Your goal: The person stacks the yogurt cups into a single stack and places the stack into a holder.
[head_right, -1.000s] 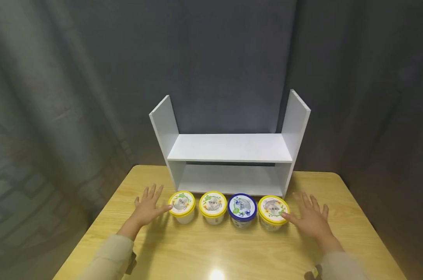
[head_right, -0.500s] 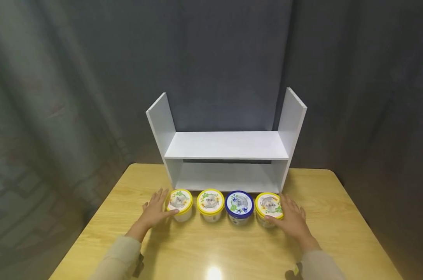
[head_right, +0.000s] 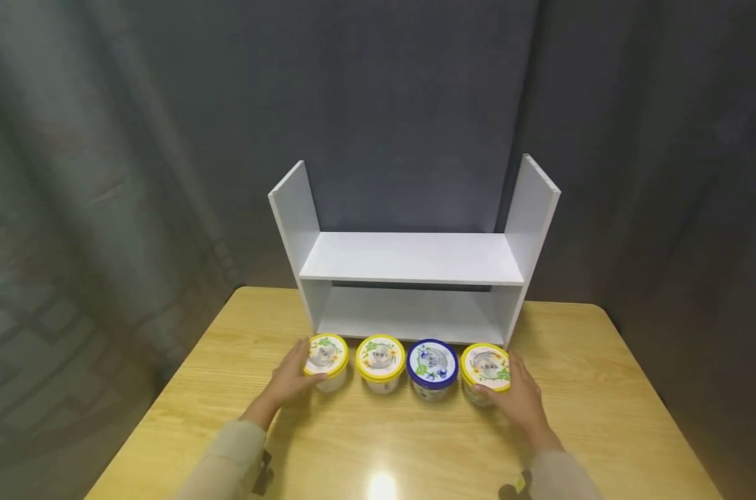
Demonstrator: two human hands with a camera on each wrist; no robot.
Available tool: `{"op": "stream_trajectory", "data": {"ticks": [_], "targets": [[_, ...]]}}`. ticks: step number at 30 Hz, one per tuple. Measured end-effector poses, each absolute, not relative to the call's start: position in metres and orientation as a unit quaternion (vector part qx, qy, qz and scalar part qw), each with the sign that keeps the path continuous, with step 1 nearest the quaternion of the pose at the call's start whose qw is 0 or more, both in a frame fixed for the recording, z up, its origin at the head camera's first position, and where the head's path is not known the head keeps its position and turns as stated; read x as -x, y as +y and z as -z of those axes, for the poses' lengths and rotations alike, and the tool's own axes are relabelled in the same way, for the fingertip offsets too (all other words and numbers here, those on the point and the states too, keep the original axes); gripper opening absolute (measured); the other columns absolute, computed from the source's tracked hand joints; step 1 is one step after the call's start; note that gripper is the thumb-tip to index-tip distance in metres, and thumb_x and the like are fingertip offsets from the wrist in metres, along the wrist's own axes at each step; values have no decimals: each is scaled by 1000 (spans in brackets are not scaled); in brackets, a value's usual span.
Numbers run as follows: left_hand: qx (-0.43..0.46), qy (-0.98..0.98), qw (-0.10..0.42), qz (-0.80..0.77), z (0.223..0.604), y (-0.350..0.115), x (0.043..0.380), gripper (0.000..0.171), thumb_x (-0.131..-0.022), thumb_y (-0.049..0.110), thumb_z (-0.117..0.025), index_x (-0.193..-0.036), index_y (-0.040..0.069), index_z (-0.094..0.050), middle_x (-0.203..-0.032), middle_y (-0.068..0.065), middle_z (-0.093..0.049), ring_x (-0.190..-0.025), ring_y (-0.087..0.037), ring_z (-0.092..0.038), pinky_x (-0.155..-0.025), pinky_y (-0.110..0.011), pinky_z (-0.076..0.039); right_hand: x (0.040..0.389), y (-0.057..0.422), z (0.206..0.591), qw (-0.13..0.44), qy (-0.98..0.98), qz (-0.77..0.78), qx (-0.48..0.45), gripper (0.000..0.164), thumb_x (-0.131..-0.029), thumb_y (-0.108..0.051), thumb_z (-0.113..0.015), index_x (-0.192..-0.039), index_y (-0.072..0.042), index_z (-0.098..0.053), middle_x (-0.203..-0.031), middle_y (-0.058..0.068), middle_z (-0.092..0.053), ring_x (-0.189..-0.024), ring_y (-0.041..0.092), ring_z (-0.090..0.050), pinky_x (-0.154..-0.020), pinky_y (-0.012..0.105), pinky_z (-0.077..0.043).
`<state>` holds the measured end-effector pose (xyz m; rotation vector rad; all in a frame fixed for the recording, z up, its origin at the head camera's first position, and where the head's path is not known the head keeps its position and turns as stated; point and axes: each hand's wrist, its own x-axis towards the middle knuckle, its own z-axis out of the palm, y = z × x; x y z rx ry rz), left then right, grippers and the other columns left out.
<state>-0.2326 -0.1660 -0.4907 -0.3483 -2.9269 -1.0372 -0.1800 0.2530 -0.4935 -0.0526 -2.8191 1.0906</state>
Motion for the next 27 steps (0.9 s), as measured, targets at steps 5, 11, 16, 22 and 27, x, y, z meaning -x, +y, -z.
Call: {"op": "stream_trajectory", "data": {"ticks": [5, 11, 16, 22, 27], "targets": [[103, -925, 11, 366, 494, -162, 231, 94, -68, 47, -66, -136, 0, -19, -138, -20, -20, -123, -39, -19, -84, -70, -13, 176, 250, 498, 46, -912, -406, 43, 102, -70, -42, -67, -135, 6, -4, -130, 33, -19, -116, 48, -21, -90, 60, -20], [100, -902, 32, 420, 497, -159, 230, 95, -65, 36, -73, -134, -4, -21, -135, -24, -22, -120, -41, -23, -92, -60, -20, 174, 248, 503, 70, -886, -454, 67, 96, -69, -36, -70, -137, -1, -12, -128, 30, -29, -116, 45, -26, -91, 58, -21], [94, -889, 45, 445, 499, -157, 232, 95, -63, 32, -75, -132, -6, -23, -133, -27, -24, -119, -42, -24, -95, -54, -22, 172, 247, 505, 53, -869, -481, 103, 98, -69, -37, -71, -139, -10, -8, -133, 29, -24, -120, 45, -19, -93, 58, -17], [81, -878, 51, 469, 503, -154, 233, 96, -59, 28, -78, -132, -5, -25, -131, -27, -28, -117, -43, -28, -93, -55, -23, 170, 244, 506, 51, -837, -529, 129, 102, -69, -31, -72, -139, -10, -2, -138, 26, -13, -123, 42, -12, -98, 53, -13], [56, -871, 48, 485, 505, -153, 230, 99, -58, 24, -79, -133, -6, -21, -130, -29, -27, -117, -44, -27, -95, -55, -21, 170, 242, 512, 80, -812, -565, 123, 98, -69, -27, -72, -139, -11, -5, -135, 27, -19, -120, 39, -22, -97, 50, -21]]}}
